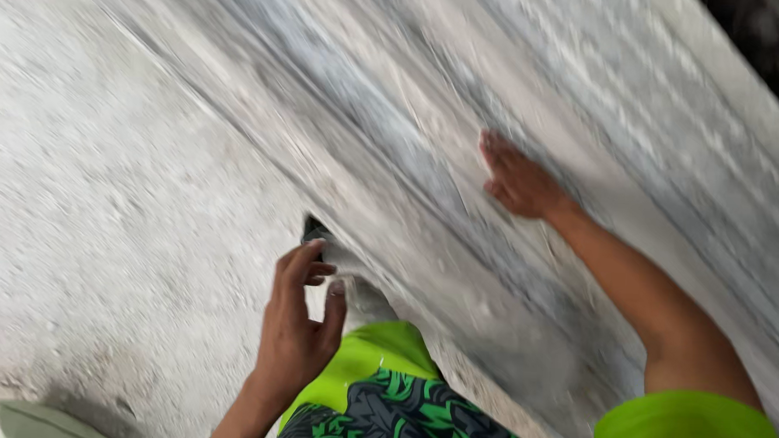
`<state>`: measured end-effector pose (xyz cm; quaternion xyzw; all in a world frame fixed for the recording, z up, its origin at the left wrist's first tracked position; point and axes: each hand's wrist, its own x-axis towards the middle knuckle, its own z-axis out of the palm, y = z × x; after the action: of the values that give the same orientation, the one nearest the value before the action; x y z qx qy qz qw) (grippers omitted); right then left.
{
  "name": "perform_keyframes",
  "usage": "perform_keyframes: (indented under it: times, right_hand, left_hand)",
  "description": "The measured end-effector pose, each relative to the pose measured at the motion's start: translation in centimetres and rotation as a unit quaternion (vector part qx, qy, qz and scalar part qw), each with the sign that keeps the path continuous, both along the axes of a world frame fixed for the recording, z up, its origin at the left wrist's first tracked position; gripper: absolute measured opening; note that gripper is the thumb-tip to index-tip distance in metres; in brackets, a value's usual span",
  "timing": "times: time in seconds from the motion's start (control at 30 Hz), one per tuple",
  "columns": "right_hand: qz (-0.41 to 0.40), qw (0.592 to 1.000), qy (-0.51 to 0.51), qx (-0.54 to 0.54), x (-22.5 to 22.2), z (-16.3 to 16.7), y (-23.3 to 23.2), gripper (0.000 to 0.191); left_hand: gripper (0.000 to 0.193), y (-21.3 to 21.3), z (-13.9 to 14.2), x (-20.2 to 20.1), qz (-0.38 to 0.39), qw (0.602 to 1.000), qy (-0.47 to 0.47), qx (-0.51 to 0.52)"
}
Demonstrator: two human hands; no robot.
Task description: The person lays white fiberglass strands into a long fluted plaster mold, dips the strands in a bucket of water, and presses them into the mold. They then scoop plaster slurry from a bowl with a small trowel, spread it over the mold, and smooth the surface by hand.
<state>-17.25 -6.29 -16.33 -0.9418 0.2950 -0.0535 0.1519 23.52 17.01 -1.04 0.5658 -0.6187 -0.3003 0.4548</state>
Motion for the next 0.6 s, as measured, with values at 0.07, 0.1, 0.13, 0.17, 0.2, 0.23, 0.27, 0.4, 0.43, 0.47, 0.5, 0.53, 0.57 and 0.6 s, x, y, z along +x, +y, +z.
perform_keyframes:
  times: [0.07, 0.1, 0.13, 0.17, 0.2, 0.23, 0.27, 0.4, 0.43, 0.47, 0.5, 0.53, 0.57, 0.6]
  right_hand:
    - [-0.049, 0.998, 0.036, 0.026, -4.3, 0.1, 4.3, 0.072]
    - [-0.068, 0.996, 0.052, 0.033, -6.0, 0.2, 5.5, 0.071]
    - [-0.067, 0.996, 0.054, 0.025, -7.8, 0.3, 7.2, 0.07]
    - [-0.067, 0.996, 0.055, 0.016, -9.5, 0.6, 9.0, 0.069]
    - [-0.066, 0.996, 0.057, 0.005, -11.3, 0.9, 10.7, 0.068]
    - [-0.068, 0.996, 0.062, 0.009, -13.0, 1.3, 12.3, 0.068]
    - [-0.07, 0.995, 0.064, 0.009, -14.6, 1.5, 14.0, 0.068]
    - [-0.078, 0.993, 0.075, 0.039, -20.7, 1.4, 18.9, 0.067]
    - [-0.071, 0.995, 0.062, 0.037, -22.1, 1.1, 20.1, 0.067]
    - [-0.065, 0.996, 0.051, 0.036, -23.5, 0.8, 21.3, 0.067]
    - [-0.06, 0.997, 0.04, 0.032, -25.2, 0.7, 22.5, 0.067]
    - [-0.064, 0.997, 0.043, 0.032, -26.8, 0.6, 23.7, 0.066]
    - [-0.069, 0.996, 0.046, 0.034, -28.4, 0.4, 25.2, 0.066]
    - [-0.074, 0.995, 0.048, 0.036, -30.0, 0.2, 26.8, 0.066]
  left_hand:
    - [0.055, 4.2, -0.3, -2.6, 0.006, 1.0, 0.001, 0.031]
    - [0.055, 5.9, -0.3, -3.8, 0.014, 0.999, -0.001, 0.041]
    - [0.056, 7.7, -0.3, -5.0, 0.018, 0.998, 0.006, 0.063]
    - [0.056, 9.3, -0.2, -6.3, 0.021, 0.996, 0.012, 0.084]
    - [0.056, 10.8, -0.1, -7.7, 0.025, 0.994, 0.019, 0.104]
    - [0.055, 12.3, 0.1, -9.1, 0.033, 0.993, 0.025, 0.114]
    - [0.054, 13.6, 0.2, -10.4, 0.041, 0.991, 0.029, 0.122]
    - [0.052, 18.1, -0.7, -15.7, 0.069, 0.989, 0.033, 0.125]
    - [0.052, 19.2, -1.0, -17.1, 0.065, 0.99, 0.038, 0.116]
    - [0.052, 20.3, -1.3, -18.7, 0.06, 0.991, 0.045, 0.109]
    - [0.052, 21.4, -1.6, -20.6, 0.053, 0.992, 0.053, 0.099]
    - [0.052, 22.4, -1.9, -22.6, 0.055, 0.991, 0.055, 0.105]
    - [0.052, 23.5, -2.0, -24.8, 0.056, 0.99, 0.057, 0.113]
    - [0.051, 24.7, -2.0, -27.2, 0.056, 0.989, 0.058, 0.12]
